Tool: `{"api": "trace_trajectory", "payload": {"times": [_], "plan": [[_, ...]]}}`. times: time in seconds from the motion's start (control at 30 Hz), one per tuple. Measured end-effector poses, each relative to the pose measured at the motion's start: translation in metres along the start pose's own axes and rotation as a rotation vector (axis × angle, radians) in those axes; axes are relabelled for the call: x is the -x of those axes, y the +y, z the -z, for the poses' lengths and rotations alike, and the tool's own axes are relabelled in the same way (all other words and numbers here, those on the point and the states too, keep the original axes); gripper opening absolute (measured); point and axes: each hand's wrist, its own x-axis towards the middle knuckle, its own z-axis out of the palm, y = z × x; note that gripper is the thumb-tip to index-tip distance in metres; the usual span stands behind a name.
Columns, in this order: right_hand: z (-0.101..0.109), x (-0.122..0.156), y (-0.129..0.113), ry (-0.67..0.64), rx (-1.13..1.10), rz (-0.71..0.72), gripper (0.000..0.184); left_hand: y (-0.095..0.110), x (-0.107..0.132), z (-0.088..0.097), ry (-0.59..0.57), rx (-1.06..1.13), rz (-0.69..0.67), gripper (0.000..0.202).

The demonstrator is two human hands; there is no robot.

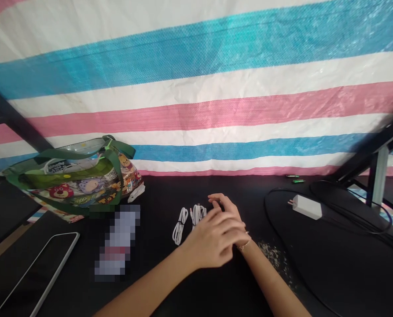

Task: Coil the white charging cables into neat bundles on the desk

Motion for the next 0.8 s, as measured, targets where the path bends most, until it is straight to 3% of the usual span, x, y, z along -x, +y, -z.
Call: {"api": "trace_trajectory", "payload": {"times": [0.1,0.2,0.33,0.57,0.8], "plan": [[0.003,-0.007,0.004,-0.037,-0.064,-0.056,0.025,-0.019,0.015,0.017,0.193,0.167,0.26,0.033],[0.003,-0.011,0.005,-0.006,-0.134,-0.121,0.03,-0.045,0.035,0.026,0.456,0.301,0.584,0.03],[0.0,-0.01,0.005,-0.006,-0.147,-0.141,0.033,-0.065,0.055,0.022,0.536,0.506,0.858,0.024],[-0.003,-0.007,0.004,-0.09,-0.083,-0.109,0.032,-0.058,0.056,0.019,0.47,0.512,0.874,0.025],[-0.008,-0.004,0.006,-0.178,0.137,0.045,0.019,-0.059,0.057,0.019,0.446,0.45,0.857,0.026]]}}
